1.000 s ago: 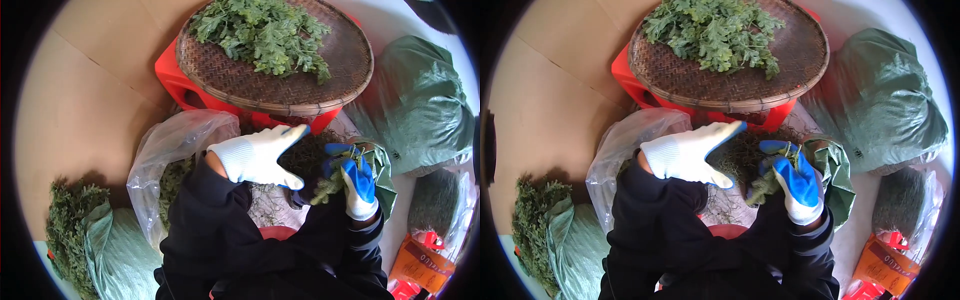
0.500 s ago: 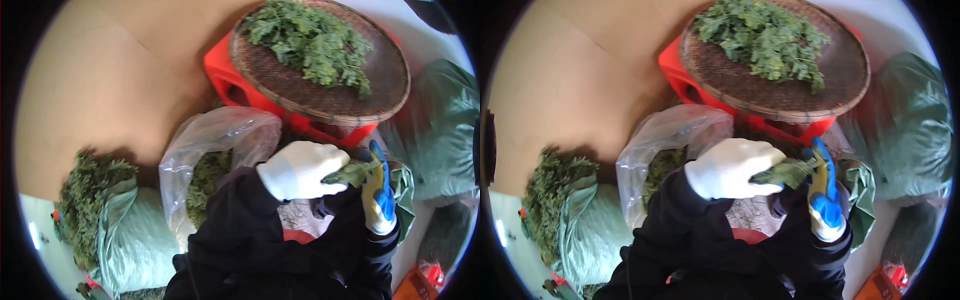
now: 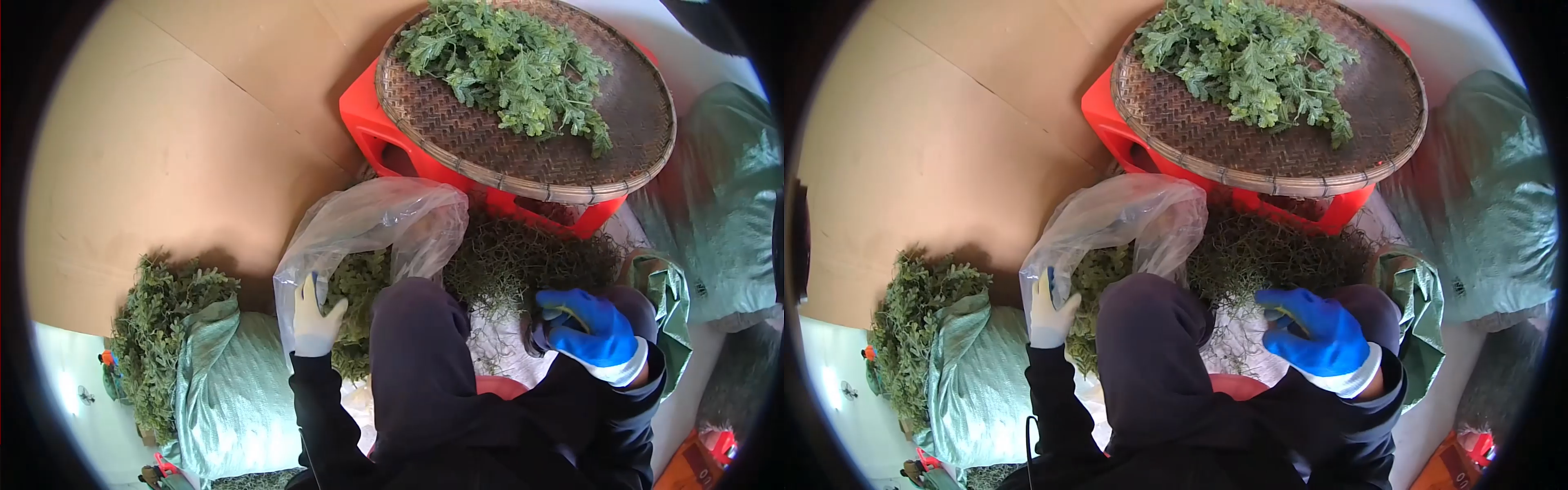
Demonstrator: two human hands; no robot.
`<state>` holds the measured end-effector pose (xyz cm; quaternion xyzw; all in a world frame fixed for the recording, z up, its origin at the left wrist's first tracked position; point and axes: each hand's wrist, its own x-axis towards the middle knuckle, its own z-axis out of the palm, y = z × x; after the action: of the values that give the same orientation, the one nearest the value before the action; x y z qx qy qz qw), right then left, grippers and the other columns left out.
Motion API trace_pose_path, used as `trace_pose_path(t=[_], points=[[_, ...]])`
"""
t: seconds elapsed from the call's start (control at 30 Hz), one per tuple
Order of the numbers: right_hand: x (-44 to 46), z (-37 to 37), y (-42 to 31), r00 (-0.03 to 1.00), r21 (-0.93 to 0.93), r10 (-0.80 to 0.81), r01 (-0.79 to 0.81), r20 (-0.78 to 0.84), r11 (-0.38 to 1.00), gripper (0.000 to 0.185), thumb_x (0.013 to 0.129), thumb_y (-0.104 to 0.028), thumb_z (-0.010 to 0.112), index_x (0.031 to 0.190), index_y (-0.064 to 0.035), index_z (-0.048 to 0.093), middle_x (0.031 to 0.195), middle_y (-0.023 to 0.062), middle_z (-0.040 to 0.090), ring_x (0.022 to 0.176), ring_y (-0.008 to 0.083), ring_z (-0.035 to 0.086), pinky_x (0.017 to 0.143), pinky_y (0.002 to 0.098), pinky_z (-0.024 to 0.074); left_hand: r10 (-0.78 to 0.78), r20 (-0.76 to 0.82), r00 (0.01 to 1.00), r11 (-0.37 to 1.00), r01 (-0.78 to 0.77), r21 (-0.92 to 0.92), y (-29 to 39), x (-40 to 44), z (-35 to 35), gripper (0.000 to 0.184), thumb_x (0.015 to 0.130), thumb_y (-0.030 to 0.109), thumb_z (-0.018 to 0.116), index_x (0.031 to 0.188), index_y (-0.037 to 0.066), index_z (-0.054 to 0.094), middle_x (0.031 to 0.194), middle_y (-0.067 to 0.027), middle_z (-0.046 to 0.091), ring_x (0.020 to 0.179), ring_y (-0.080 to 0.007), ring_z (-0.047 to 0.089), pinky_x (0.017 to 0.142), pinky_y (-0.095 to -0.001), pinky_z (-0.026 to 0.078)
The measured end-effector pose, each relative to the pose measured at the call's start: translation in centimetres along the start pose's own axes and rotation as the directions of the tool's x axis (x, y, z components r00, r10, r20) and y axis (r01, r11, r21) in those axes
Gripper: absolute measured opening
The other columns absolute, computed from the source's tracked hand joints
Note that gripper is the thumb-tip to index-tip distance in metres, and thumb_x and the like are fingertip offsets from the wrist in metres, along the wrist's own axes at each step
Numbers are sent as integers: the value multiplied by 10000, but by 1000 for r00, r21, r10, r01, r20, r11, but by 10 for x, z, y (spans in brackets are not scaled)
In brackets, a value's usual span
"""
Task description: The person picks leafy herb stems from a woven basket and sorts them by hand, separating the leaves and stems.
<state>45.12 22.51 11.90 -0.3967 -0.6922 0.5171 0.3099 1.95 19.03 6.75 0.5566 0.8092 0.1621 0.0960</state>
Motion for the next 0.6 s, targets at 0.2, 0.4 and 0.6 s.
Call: trace_pose_path(t=[0.2,0.4,0.6], points=[[8,4,1,975,-176,-2,42,221,984,336,848,-115,641,1151,18,579,878,120,648,767,239,636,688,324,502,572,-254,780,732,-625,-271,156,66,-23,439,802,91,689,1206,2,542,1115,-171,576,1027,-322,582,891,-364,470],[9,9,20,953,-288,51,40,299,957,314,863,-136,631,1151,-20,584,883,109,646,793,263,640,686,333,507,758,-72,649,647,-761,-45,323,130,36,480,853,328,618,1240,59,527,1155,-186,559,999,-378,574,876,-451,470],[3,-4,19,939,-531,-238,337,248,777,288,832,-193,663,1095,-80,637,881,130,636,700,301,635,560,362,515,612,192,767,783,-623,-6,321,165,110,343,829,321,620,1116,139,579,1072,-176,593,963,-375,600,828,-468,491]])
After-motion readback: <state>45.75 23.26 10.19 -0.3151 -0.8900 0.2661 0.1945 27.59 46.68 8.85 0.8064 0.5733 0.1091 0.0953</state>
